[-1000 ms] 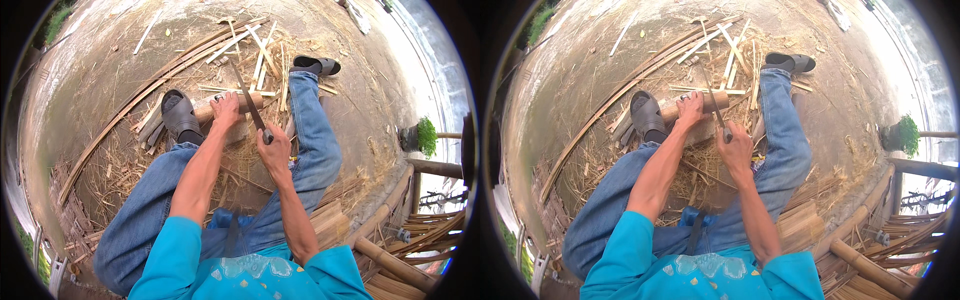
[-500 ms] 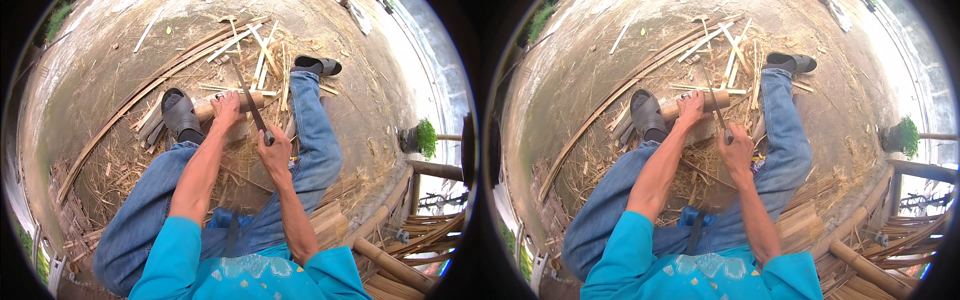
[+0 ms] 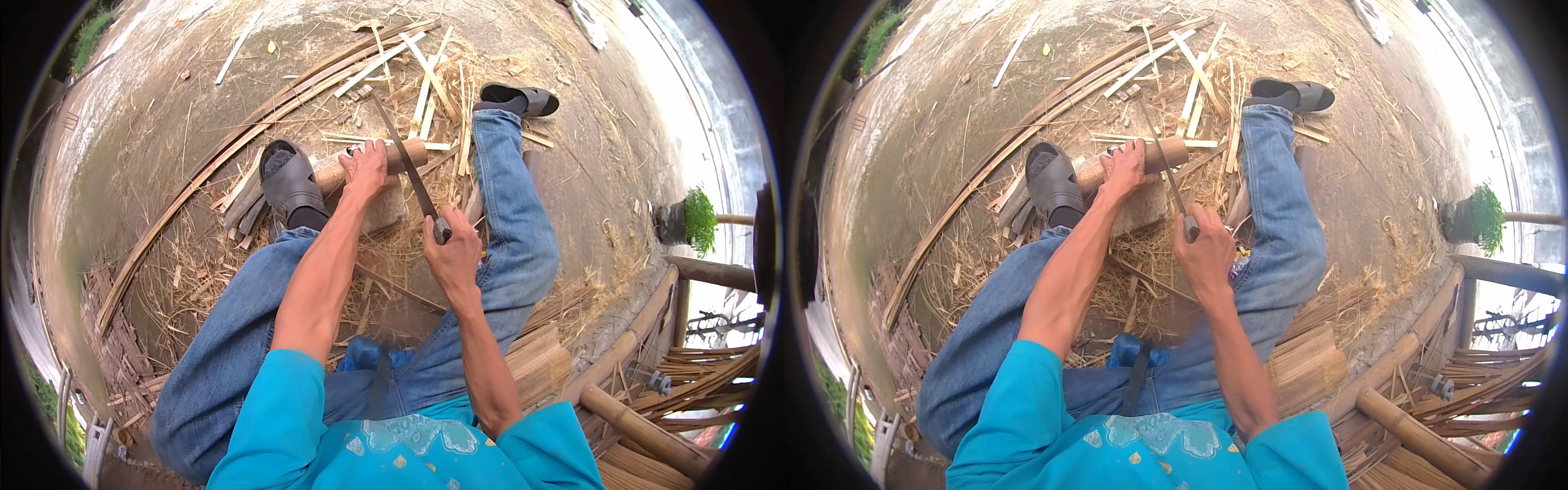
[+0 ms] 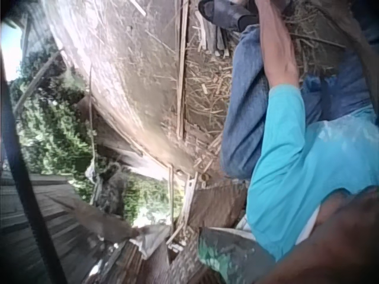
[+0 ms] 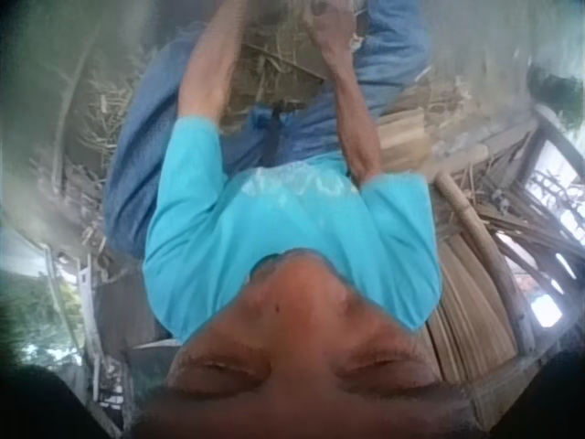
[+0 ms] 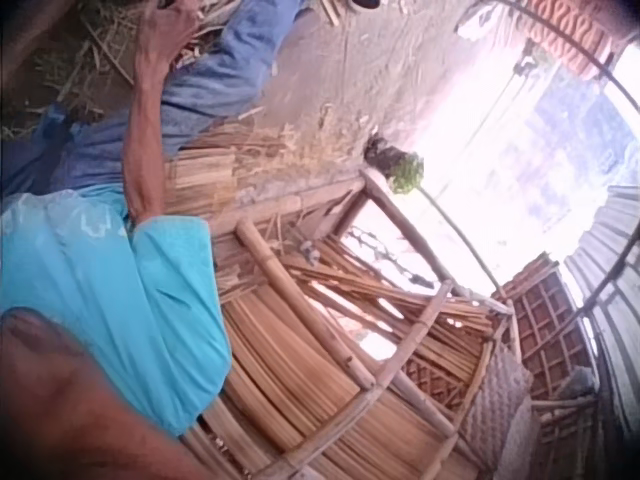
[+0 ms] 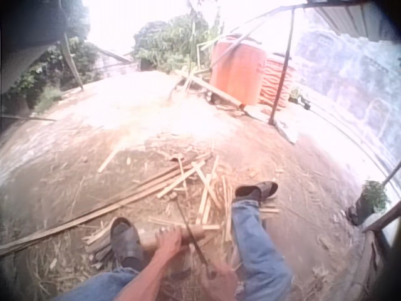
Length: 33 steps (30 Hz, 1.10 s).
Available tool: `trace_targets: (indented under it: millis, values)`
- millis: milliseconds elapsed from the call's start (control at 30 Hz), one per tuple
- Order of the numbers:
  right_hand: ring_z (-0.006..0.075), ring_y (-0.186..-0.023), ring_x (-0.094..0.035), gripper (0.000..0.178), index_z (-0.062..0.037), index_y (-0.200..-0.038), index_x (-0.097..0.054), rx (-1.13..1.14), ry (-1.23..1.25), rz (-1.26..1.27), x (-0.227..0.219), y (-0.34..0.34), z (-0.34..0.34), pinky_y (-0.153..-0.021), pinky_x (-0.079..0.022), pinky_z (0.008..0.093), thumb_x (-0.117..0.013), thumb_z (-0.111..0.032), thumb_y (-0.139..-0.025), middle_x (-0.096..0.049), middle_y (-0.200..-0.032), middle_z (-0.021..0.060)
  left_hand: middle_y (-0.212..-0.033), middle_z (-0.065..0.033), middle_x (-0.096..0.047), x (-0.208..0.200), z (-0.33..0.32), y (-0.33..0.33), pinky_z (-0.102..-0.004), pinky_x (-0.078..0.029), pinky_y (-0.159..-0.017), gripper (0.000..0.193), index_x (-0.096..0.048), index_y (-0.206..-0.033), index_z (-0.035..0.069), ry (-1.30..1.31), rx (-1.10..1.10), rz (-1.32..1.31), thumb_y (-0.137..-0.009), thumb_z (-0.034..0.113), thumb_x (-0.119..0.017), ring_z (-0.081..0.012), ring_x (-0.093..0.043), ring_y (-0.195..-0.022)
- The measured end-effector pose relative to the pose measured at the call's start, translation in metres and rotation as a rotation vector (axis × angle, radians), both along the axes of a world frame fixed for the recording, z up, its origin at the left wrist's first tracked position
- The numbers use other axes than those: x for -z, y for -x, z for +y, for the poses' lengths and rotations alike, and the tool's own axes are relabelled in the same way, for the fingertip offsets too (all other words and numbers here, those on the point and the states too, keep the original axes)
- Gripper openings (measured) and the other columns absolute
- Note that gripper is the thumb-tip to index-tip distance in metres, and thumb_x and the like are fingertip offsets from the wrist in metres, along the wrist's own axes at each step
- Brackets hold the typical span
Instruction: The person sits on the ground and uses a machete to cut a bamboo segment into smaller pieces. They then use a knife to split the bamboo into thin strips, placing the finished pieces aside.
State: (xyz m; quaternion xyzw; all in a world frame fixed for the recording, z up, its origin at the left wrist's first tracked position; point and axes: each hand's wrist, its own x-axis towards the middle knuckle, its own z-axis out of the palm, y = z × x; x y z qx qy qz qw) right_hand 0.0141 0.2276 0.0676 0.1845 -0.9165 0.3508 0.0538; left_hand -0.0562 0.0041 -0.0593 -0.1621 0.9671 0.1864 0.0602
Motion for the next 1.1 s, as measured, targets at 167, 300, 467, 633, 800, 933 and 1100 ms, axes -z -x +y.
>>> trace_targets:
  millis: [167,300,467,633,800,933,1100]
  values:
    - [0.0319,-0.065,-0.061,0.019,-0.0043,-0.082,-0.058,0.034,-0.036,-0.08,-0.029,-0.062,0.057,-0.058,-0.045,0.0434,-0.073,-0.013,-0.09,-0.055,-0.077,0.0109,-0.125,-0.017,-0.056,0.004,0.005,-0.004,-0.0588,-0.037,-0.082,0.081,-0.048,-0.13,0.009,0.073,-0.016,0.044,-0.07,0.04,-0.092,-0.0424,-0.062,-0.108]
    - [0.0327,-0.067,-0.061,0.018,-0.0043,-0.085,-0.059,0.031,-0.023,-0.062,-0.025,-0.036,0.038,-0.059,-0.046,0.0432,-0.072,-0.014,-0.091,-0.056,-0.078,0.0112,-0.125,-0.0146,-0.056,0.014,0.007,-0.003,-0.0589,-0.037,-0.084,0.075,-0.049,-0.131,0.011,0.091,-0.069,0.069,-0.072,0.035,-0.089,-0.0391,-0.063,-0.11]
    - [0.0341,-0.069,-0.063,0.017,-0.0049,-0.09,-0.061,-0.026,-0.024,0.051,-0.003,0.021,-0.008,-0.061,-0.048,0.0434,-0.071,-0.018,-0.092,-0.057,-0.079,0.0119,-0.127,-0.0143,-0.055,-0.001,0.008,-0.005,-0.0626,-0.037,-0.085,0.078,-0.05,-0.132,0.01,0.059,-0.023,0.019,-0.067,0.03,-0.09,-0.0392,-0.063,-0.11]
    - [0.0338,-0.069,-0.063,0.017,-0.005,-0.089,-0.06,0.038,-0.031,-0.113,-0.025,-0.063,0.052,-0.061,-0.048,0.0433,-0.072,-0.018,-0.092,-0.057,-0.079,0.0114,-0.127,-0.0154,-0.055,0.0,0.009,-0.004,-0.0608,-0.037,-0.086,0.082,-0.05,-0.132,0.009,0.027,-0.032,0.057,-0.065,0.03,-0.092,-0.039,-0.063,-0.11]
    - [0.0365,-0.072,-0.063,0.02,-0.0038,-0.09,-0.06,0.024,-0.007,-0.022,0.008,-0.005,0.002,-0.064,-0.048,0.0462,-0.071,-0.02,-0.092,-0.059,-0.081,0.0145,-0.127,-0.0137,-0.056,-0.001,0.017,-0.011,-0.0624,-0.038,-0.087,0.077,-0.05,-0.13,0.01,0.092,-0.042,0.085,-0.07,0.037,-0.09,-0.0391,-0.063,-0.112]
    - [0.0389,-0.075,-0.064,0.021,-0.0033,-0.092,-0.061,-0.028,0.066,0.02,0.026,0.06,-0.057,-0.067,-0.048,0.0492,-0.07,-0.022,-0.093,-0.061,-0.084,0.0175,-0.123,-0.0132,-0.057,-0.005,0.008,-0.006,-0.0611,-0.037,-0.087,0.07,-0.052,-0.129,0.009,0.078,-0.017,0.056,-0.071,0.03,-0.086,-0.0364,-0.064,-0.109]
    - [0.0348,-0.069,-0.063,0.022,-0.0041,-0.085,-0.058,0.02,-0.013,-0.031,0.005,-0.031,0.023,-0.061,-0.047,0.0454,-0.071,-0.02,-0.092,-0.058,-0.079,0.0137,-0.125,-0.0137,-0.057,-0.008,0.008,-0.008,-0.0627,-0.037,-0.086,0.074,-0.053,-0.127,0.01,0.026,-0.019,0.018,-0.069,0.036,-0.09,-0.0372,-0.064,-0.11]
